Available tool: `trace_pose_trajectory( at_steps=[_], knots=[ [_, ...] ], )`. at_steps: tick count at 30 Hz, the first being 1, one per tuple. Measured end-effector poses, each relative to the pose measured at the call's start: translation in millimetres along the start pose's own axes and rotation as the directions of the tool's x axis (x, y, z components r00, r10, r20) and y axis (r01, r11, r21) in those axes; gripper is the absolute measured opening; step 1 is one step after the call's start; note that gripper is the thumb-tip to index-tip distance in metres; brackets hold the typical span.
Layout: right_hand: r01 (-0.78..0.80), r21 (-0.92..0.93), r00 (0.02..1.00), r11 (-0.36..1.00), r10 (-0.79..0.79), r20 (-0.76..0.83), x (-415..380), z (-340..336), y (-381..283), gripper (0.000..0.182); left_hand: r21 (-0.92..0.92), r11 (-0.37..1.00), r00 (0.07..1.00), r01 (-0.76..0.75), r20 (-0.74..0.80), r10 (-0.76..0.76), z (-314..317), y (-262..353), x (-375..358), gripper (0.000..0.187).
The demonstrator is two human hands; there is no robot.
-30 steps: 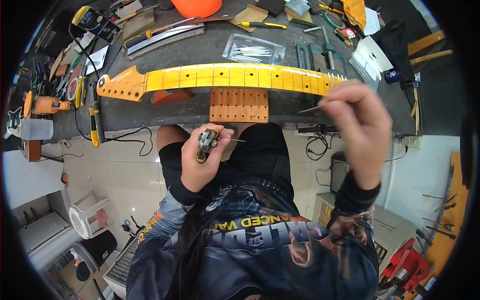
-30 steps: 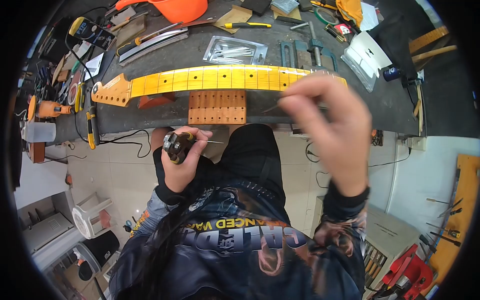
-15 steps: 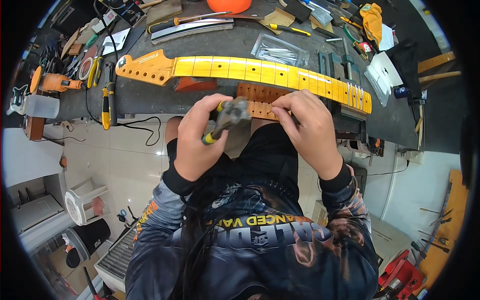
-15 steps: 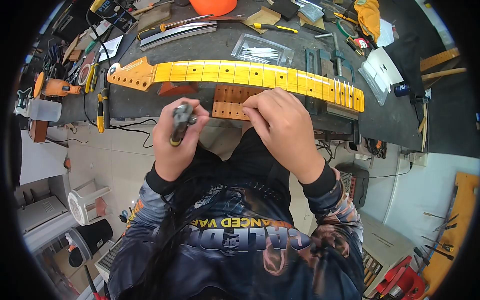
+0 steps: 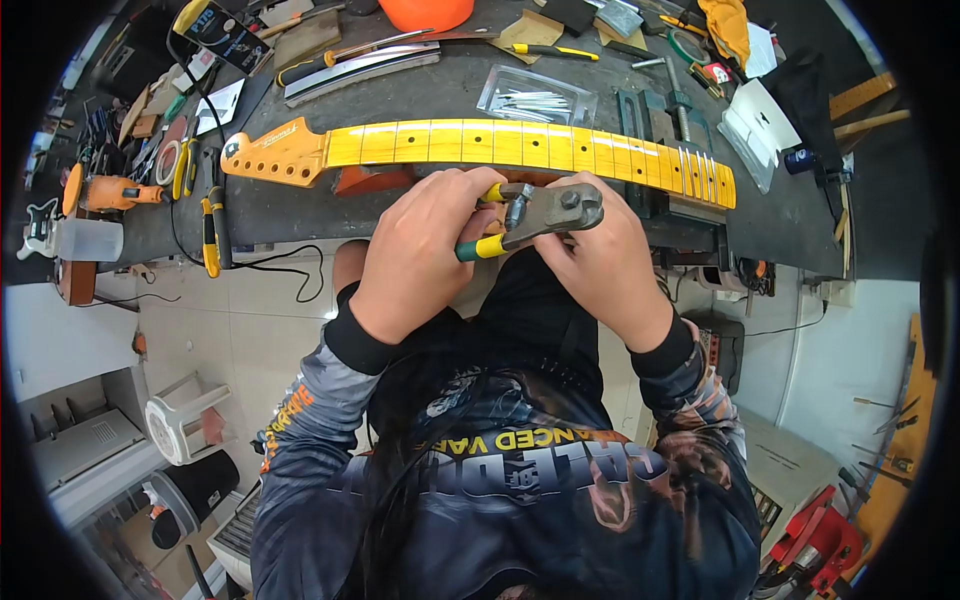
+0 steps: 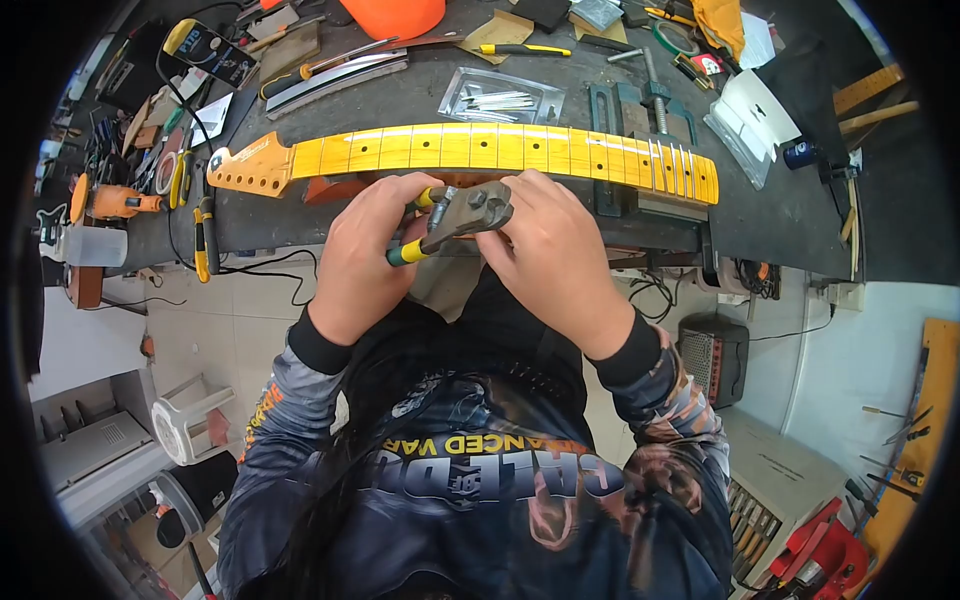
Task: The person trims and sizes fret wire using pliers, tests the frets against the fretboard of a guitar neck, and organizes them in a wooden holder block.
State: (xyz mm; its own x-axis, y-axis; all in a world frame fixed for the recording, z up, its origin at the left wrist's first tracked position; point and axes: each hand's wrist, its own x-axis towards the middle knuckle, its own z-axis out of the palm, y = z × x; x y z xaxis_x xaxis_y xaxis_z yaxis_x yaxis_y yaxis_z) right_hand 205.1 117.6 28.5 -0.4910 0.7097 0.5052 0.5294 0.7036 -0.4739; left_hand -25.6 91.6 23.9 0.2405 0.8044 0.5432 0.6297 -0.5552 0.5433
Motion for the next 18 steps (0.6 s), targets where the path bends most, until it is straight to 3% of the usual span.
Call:
trace_pose_trajectory(
  at_steps=[8, 18],
  knots=[
    [-0.116, 0.093, 0.993, 0.989, 0.112, 0.042, 0, 3, 3, 0.029, 0.086, 0.996, 0.989, -0.032, 0.143, 0.020, -5, 6, 8, 0.037],
    [-0.062, 0.132, 0.998, 0.989, 0.058, 0.035, -3, 2, 9, 0.036, 0.050, 0.999, 0.983, -0.020, 0.182, 0.011, 6, 5, 7, 0.042]
  ],
)
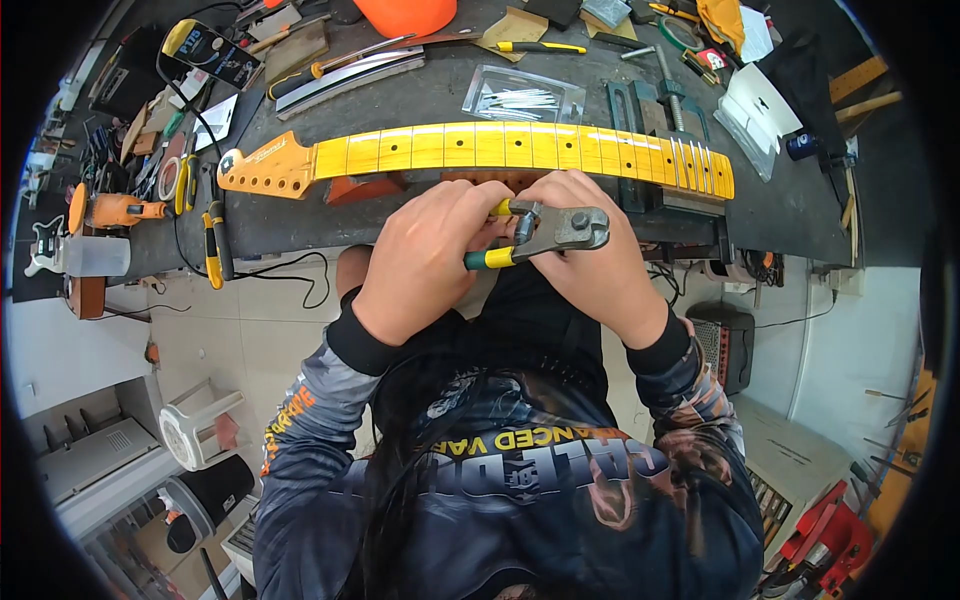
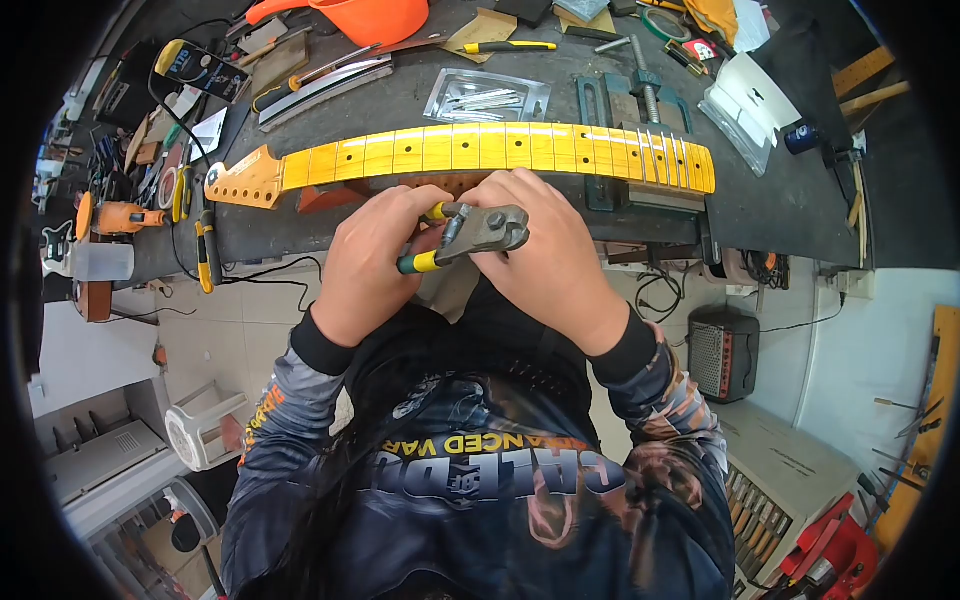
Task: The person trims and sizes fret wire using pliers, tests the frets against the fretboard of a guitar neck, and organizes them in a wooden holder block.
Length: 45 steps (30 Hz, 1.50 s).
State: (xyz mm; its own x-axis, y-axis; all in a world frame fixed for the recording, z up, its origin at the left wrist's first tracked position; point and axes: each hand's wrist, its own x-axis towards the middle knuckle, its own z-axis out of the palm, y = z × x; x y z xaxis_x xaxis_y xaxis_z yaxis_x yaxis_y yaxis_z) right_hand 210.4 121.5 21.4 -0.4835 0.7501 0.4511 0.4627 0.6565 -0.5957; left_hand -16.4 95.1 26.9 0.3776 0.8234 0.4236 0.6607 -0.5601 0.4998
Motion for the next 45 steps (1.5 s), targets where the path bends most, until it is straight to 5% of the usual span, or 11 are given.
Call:
trace_pose_trajectory(
  at_steps=[4, 6, 11, 19, 30, 35, 45],
  knots=[
    [-0.002, 0.027, 1.000, 1.000, 0.002, -0.002, -2, 0, 0, 0.032, -0.043, 0.998, 0.998, -0.037, -0.053, 0.034, 6, -2, -4, 0.038],
    [-0.005, 0.022, 1.000, 1.000, 0.005, 0.012, -2, 1, 0, 0.029, -0.108, 0.992, 0.996, 0.065, -0.061, -0.071, 3, -2, -14, 0.054],
    [0.025, 0.007, 1.000, 1.000, -0.025, -0.016, 1, 10, 2, 0.015, -0.127, 0.984, 0.974, 0.127, -0.172, -0.148, -1, -4, -39, 0.060],
    [0.046, -0.071, 0.997, 0.996, -0.051, -0.066, -2, 19, 2, 0.015, -0.153, 0.947, 0.907, 0.284, -0.276, -0.317, 11, -22, -73, 0.042],
    [-0.057, -0.153, 0.984, 0.987, 0.029, -0.176, -10, 36, -7, 0.022, -0.252, 0.927, 0.889, 0.278, -0.298, -0.348, 21, -30, -91, 0.040],
    [-0.035, -0.192, 0.999, 0.981, 0.032, -0.018, -13, 19, -12, 0.053, -0.241, 0.938, 0.895, 0.248, -0.315, -0.317, 16, -35, -96, 0.040],
    [0.051, -0.314, 0.989, 0.948, -0.005, 0.145, -2, 11, -12, 0.047, -0.313, 0.939, 0.906, 0.140, -0.341, -0.249, 14, -41, -108, 0.037]
  ],
)
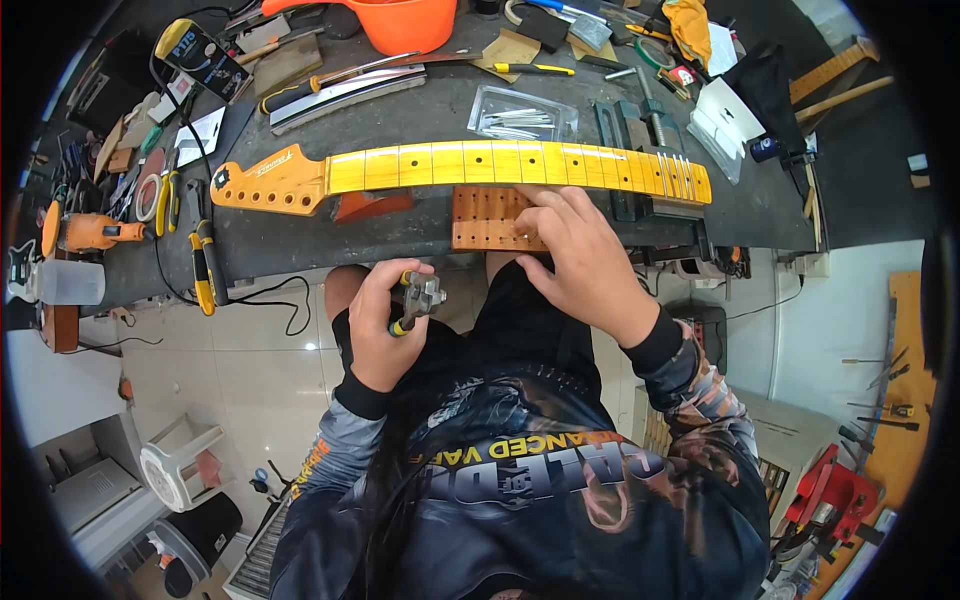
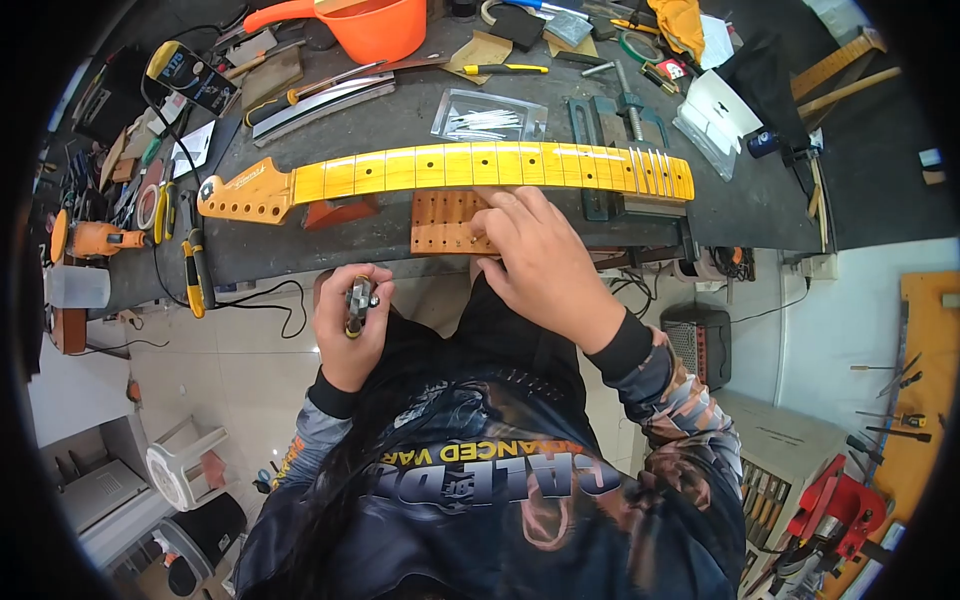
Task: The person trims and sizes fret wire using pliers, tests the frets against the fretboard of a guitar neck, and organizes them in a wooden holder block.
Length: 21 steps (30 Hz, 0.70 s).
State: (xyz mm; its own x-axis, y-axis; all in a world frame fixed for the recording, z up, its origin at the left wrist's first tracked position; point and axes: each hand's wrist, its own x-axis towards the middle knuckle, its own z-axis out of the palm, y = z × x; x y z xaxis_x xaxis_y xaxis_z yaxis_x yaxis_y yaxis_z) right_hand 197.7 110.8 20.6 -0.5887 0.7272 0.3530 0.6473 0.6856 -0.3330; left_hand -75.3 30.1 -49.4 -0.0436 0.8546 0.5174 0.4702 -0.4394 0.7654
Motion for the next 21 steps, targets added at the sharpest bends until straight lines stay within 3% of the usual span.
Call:
trace_pose_trajectory(
  at_steps=[9, 12, 14, 15, 17, 21],
  knots=[
    [-0.021, 0.008, 0.999, 1.000, 0.021, 0.024, 1, -4, -6, 0.043, 0.051, 0.998, 0.999, 0.045, 0.022, -0.046, -2, -15, -19, 0.033],
    [-0.067, 0.060, 0.995, 0.996, 0.063, 0.071, -1, -9, -6, 0.047, 0.037, 0.998, 0.998, 0.050, 0.036, -0.052, -2, -18, -22, 0.033],
    [-0.056, 0.199, 0.998, 0.978, 0.052, 0.026, -4, -11, -7, 0.051, 0.053, 0.996, 0.997, 0.071, 0.034, -0.072, -2, -20, -24, 0.033],
    [-0.059, 0.195, 0.998, 0.979, 0.056, 0.023, -6, -16, -10, 0.051, -0.002, 0.992, 0.991, 0.126, 0.046, -0.126, -2, -26, -31, 0.053],
    [-0.081, 0.322, 0.996, 0.943, 0.066, 0.057, -7, -36, -20, 0.052, -0.011, 0.991, 0.990, 0.132, 0.055, -0.131, -5, -26, -32, 0.052],
    [-0.089, 0.294, 0.996, 0.952, 0.082, 0.038, 8, -103, -19, 0.052, 0.026, 0.990, 0.987, 0.136, 0.079, -0.138, -10, -22, -36, 0.051]
  ],
)
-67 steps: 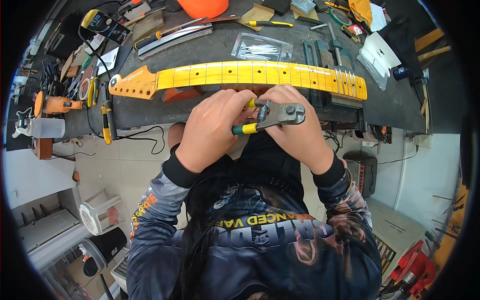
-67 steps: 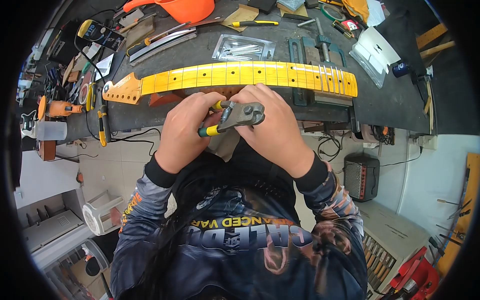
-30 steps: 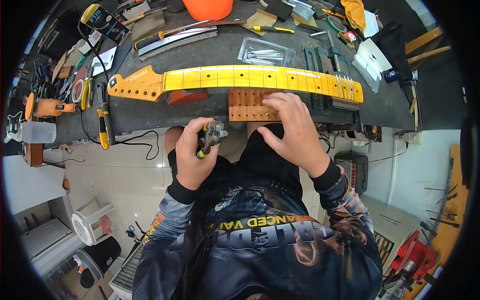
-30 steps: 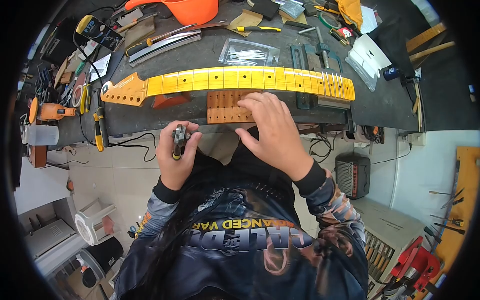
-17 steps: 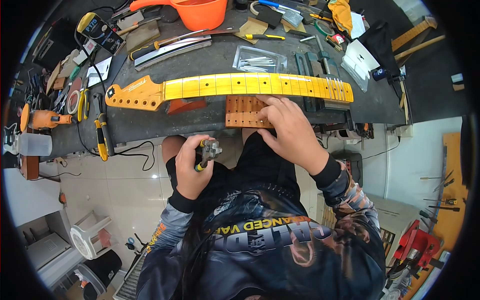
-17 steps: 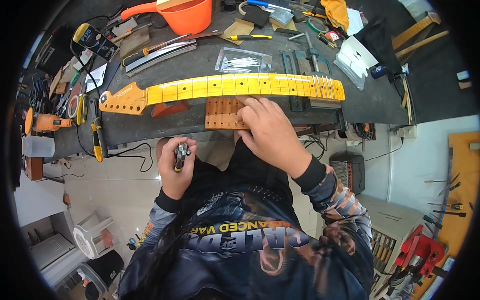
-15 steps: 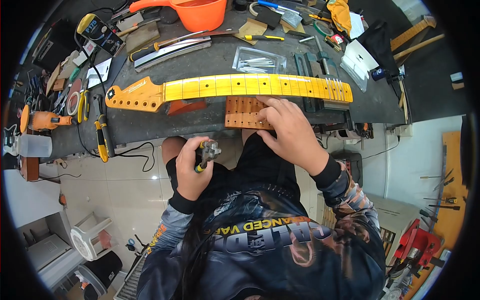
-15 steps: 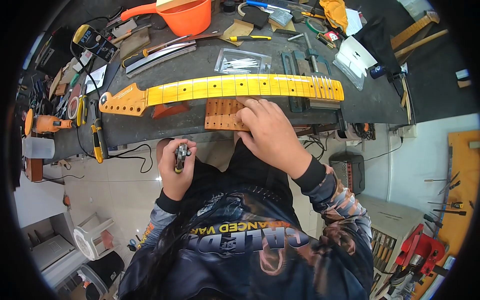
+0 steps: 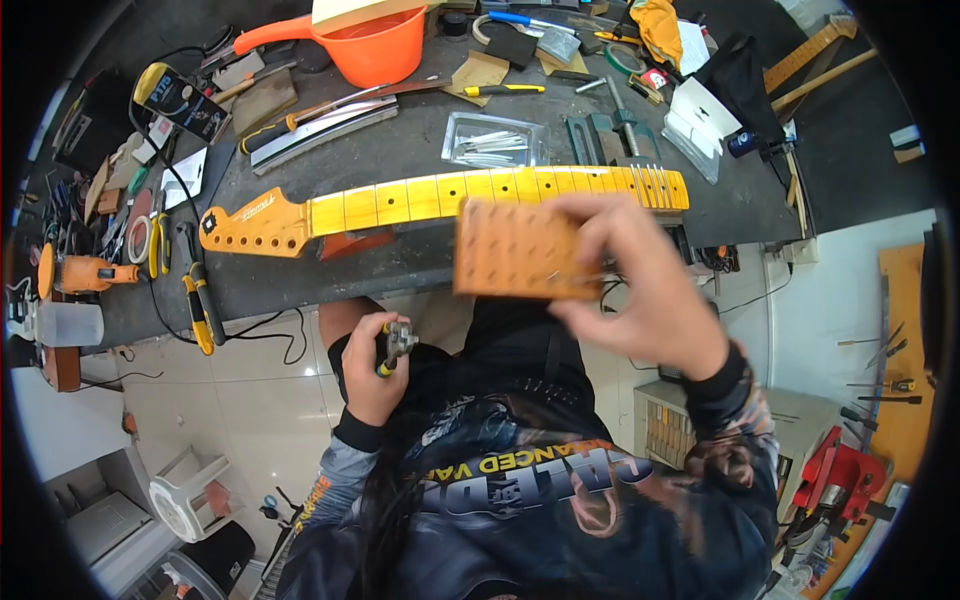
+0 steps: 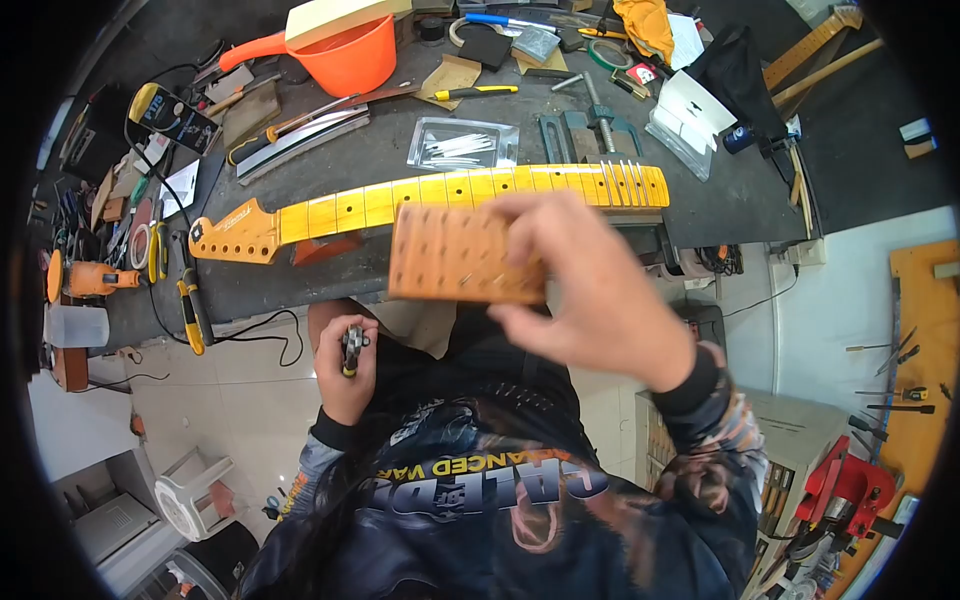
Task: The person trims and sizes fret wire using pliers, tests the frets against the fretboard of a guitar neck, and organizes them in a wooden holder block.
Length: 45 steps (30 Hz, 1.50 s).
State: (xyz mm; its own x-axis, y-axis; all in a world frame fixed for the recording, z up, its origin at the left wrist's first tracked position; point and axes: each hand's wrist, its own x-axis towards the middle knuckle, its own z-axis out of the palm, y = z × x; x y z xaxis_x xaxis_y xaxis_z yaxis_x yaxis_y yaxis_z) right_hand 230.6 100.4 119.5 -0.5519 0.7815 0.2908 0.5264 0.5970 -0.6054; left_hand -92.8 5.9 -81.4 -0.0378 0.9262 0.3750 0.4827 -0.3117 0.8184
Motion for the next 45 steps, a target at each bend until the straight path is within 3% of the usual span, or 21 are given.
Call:
trace_pose_trajectory(
  at_steps=[2, 4, 11, 13, 14, 19, 25, 27, 31, 33, 35, 37, 38, 40, 45],
  knots=[
    [-0.063, -0.070, 0.998, 0.996, 0.061, -0.027, 18, -38, 12, 0.050, -0.015, 0.999, 0.999, 0.046, 0.019, -0.046, -1, -3, -6, 0.051],
    [-0.037, -0.172, 0.998, 0.984, 0.026, -0.066, 42, -65, 42, 0.048, 0.012, 0.999, 0.998, 0.048, 0.033, -0.049, 0, -9, -12, 0.051],
    [-0.095, -0.130, 0.986, 0.987, 0.111, 0.122, 112, -81, 170, 0.049, 0.198, 0.974, 0.987, 0.113, 0.092, -0.134, 6, -45, -25, 0.043],
    [-0.220, -0.259, 0.920, 0.940, 0.289, 0.265, 126, -74, 193, 0.053, 0.259, 0.946, 0.974, 0.195, 0.061, -0.218, 11, -59, -31, 0.044],
    [-0.142, -0.259, 0.940, 0.956, 0.212, 0.267, 130, -70, 204, 0.054, 0.261, 0.945, 0.974, 0.199, 0.058, -0.221, 14, -64, -31, 0.044],
    [-0.080, -0.259, 0.939, 0.962, 0.160, 0.304, 151, -61, 218, 0.054, 0.264, 0.905, 0.933, 0.334, 0.046, -0.358, 21, -72, -32, 0.051],
    [-0.133, -0.322, 0.903, 0.937, 0.249, 0.351, 162, -50, 216, 0.060, 0.300, 0.874, 0.907, 0.383, 0.059, -0.417, 24, -75, -33, 0.056],
    [0.020, -0.262, 0.958, 0.965, 0.056, 0.280, 161, -40, 232, 0.067, 0.302, 0.875, 0.908, 0.379, 0.062, -0.415, 26, -77, -32, 0.057],
    [0.087, -0.233, 0.972, 0.969, -0.031, 0.234, 156, -35, 236, 0.075, 0.328, 0.879, 0.917, 0.345, 0.082, -0.391, 26, -73, -28, 0.056],
    [0.152, -0.318, 0.980, 0.936, -0.102, 0.169, 145, -52, 225, 0.078, 0.344, 0.895, 0.937, 0.285, 0.098, -0.336, 22, -75, -28, 0.053],
    [0.241, -0.447, 0.970, 0.862, -0.212, 0.115, 122, -83, 212, 0.051, 0.354, 0.908, 0.955, 0.223, 0.108, -0.276, 15, -80, -27, 0.050],
    [-0.042, -0.271, 0.992, 0.962, 0.072, 0.102, 87, -110, 194, 0.031, 0.446, 0.881, 0.963, 0.159, 0.125, -0.237, 7, -84, -28, 0.043],
    [-0.047, -0.275, 0.992, 0.960, 0.078, 0.101, 70, -118, 184, 0.031, 0.466, 0.869, 0.960, 0.166, 0.125, -0.250, 4, -85, -28, 0.038],
    [-0.419, -0.162, 0.881, 0.894, 0.443, 0.167, 38, -128, 171, 0.020, 0.478, 0.862, 0.959, 0.172, 0.121, -0.258, 4, -95, -32, 0.039],
    [-0.545, -0.044, 0.815, 0.837, 0.541, 0.207, 4, -122, 177, 0.021, 0.508, 0.854, 0.958, 0.114, 0.170, -0.229, 15, -109, -32, 0.042]
  ],
)
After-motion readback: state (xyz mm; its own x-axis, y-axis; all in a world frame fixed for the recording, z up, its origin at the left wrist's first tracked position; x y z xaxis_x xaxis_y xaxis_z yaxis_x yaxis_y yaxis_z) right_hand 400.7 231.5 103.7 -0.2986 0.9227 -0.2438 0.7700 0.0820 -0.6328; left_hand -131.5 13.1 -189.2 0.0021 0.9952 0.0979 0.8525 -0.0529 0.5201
